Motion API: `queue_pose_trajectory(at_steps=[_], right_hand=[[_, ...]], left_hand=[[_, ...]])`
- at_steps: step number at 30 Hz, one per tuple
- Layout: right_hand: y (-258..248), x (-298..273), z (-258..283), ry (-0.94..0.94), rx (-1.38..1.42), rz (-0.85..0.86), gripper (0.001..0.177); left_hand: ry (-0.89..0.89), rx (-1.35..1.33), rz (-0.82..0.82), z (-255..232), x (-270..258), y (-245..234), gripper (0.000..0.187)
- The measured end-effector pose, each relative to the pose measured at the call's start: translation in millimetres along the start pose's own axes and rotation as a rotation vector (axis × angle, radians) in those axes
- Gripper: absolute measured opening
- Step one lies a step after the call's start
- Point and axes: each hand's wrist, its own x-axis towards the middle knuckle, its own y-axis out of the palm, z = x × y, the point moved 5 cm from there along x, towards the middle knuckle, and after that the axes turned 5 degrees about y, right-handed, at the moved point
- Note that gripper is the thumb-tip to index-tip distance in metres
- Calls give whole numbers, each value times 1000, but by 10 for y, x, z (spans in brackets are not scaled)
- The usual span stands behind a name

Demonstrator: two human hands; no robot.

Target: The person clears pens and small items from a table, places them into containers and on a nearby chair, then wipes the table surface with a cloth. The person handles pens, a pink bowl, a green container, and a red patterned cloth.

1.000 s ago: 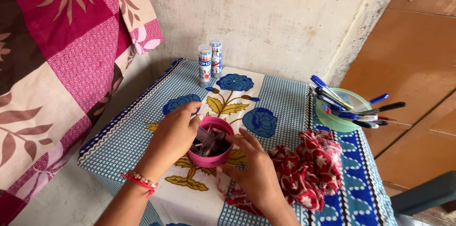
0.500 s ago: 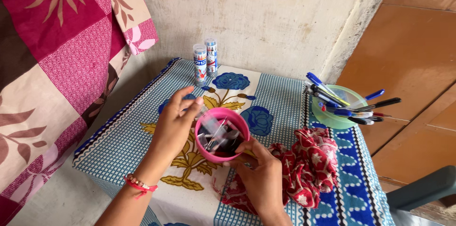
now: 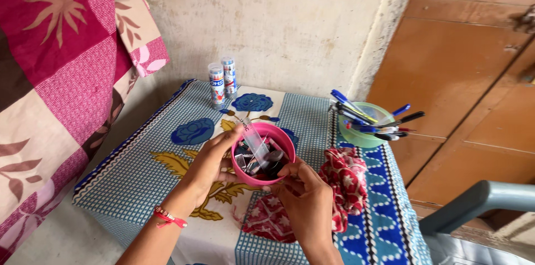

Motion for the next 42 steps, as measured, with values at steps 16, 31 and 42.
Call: queue_pose_trajectory(at_steps=[16,31,42], right_hand=[[-1297,-203,441,-80,-376,-17,37],[-3033,-601,-16,202,-215,-250,30],[-3960,-236,-386,297,-137,-35,37]], left_hand=[[33,-169,285,-184,-337,1309,51],[0,-30,655,47,-315,3009,46],[4,-78,673,631,171,3963,30]])
